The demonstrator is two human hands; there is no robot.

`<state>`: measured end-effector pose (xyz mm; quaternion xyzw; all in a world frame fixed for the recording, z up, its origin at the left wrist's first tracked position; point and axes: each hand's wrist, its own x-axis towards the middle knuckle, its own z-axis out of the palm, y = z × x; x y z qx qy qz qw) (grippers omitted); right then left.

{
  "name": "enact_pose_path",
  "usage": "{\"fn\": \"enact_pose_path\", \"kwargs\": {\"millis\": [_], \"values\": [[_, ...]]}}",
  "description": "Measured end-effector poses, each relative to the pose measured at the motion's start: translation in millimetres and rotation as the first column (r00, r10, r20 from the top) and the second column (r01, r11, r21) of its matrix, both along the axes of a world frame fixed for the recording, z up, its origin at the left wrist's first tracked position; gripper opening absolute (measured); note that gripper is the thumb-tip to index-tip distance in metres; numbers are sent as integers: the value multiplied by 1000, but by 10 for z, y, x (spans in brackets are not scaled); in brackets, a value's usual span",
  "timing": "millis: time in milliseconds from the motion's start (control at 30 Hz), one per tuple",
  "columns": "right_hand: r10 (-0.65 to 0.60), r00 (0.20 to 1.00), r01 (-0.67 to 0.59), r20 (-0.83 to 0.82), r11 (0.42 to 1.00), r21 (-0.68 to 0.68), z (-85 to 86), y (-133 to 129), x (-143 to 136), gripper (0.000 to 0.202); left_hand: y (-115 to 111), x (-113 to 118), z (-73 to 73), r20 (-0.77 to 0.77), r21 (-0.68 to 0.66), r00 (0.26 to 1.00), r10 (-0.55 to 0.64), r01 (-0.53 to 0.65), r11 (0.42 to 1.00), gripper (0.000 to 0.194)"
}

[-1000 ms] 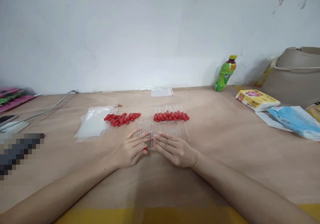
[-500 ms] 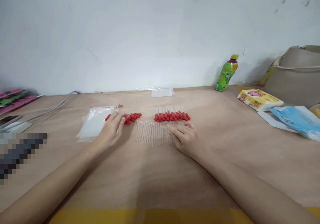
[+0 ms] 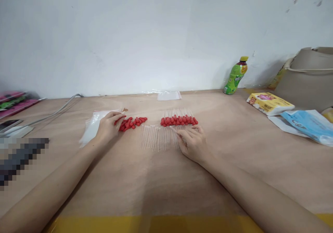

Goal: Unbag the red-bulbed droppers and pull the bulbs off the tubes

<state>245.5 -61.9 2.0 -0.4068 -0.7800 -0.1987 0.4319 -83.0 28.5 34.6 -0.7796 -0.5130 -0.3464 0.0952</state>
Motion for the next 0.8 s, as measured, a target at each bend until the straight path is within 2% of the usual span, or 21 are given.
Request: {"fn": "enact_pose_path", "kwargs": {"millis": [167,267,367,467,567,700,800], "values": [[-20,1000,21,19,1000,-19,-9,8,5,12,75,-37,-104,-112,-12,993,-38,37,999,33],[-23,999,23,32,999,-22,-17,11,7,12,70,-48,-115,-197,-25,977,-78,74,997,33],[-30,999,31,40,999,-23,-16,10,6,13,47,-55,-105,-271,-8,960,-62,63,998,32],[-27,999,28,44,999,-17,-10,11,-3,12,12,-40,-84,-296,30,955,-17,27,999,30],[-40,998,41,42,999,-9,-8,22,-25,12,-76,53,-59,-267,88,963,-31,56,995,29],[-49,997,50,51,999,-11,-11,44,-72,14,-325,333,-47,-213,105,961,-175,200,974,27],[-36,995,39,88,999,-28,-7,57,-108,14,-538,572,-57,-244,-50,898,-366,365,930,35]]}}
